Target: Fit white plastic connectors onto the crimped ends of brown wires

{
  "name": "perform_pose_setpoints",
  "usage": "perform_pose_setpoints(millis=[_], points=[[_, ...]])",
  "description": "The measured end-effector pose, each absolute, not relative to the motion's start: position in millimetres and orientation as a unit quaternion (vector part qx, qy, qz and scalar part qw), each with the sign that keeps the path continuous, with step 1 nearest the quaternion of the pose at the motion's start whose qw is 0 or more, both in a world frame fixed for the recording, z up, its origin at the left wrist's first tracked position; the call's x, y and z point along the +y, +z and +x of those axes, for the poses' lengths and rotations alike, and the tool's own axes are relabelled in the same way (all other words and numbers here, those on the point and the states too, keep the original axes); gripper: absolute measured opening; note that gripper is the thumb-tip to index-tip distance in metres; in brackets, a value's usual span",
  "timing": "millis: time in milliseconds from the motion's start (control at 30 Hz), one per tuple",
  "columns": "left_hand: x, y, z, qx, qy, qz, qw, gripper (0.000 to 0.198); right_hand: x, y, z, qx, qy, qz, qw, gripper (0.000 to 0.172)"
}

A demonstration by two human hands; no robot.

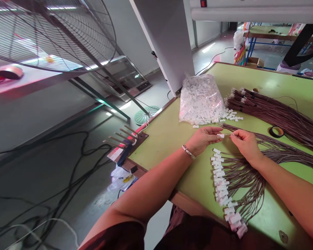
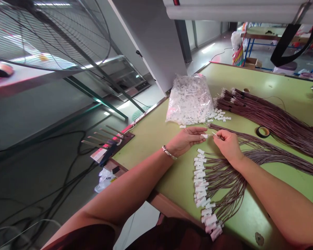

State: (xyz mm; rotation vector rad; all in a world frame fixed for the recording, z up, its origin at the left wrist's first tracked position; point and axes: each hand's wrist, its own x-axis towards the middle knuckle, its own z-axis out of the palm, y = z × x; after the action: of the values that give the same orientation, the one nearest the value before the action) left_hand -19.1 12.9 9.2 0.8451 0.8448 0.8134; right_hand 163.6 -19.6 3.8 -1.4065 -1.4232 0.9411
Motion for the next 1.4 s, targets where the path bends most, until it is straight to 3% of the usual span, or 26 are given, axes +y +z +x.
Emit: perform_pose_setpoints(millis=[333,500,633,800,1000,1400], points=[[13.8,3.5,-16.0,0.413,0.389,0.445,0.693,0.021,-20.3,3.0,163.1,-0.577,0.382,-0.569,0.444,0.017],[10.1,0.3,-7.8,0.433,0.426,0.58,0.542,0.006,-19.3,6.7,161.3,-0.59,0.395,-0.573,0.409,0.02],[8.6,-2.7,-2.7,0.412,0.452,0.652,0.448,0.005,-15.8,6.4,164.8,-0.611,0.42,-0.558,0.373,0.022],[12.4,-4.7,-7.6,0.367,0.413,0.597,0.582,0.01,-13.1,5.4,174.0,-0.642,0.467,-0.519,0.318,0.029],[18.4,-4.8,-16.0,0.388,0.356,0.506,0.683,0.021,-14.7,6.2,174.0,-0.703,0.34,-0.526,0.335,0.023],[8.2,-8.2,2.8,0.428,0.425,0.473,0.642,0.01,-17.9,-5.4,163.3,-0.704,0.265,-0.55,0.362,0.01]])
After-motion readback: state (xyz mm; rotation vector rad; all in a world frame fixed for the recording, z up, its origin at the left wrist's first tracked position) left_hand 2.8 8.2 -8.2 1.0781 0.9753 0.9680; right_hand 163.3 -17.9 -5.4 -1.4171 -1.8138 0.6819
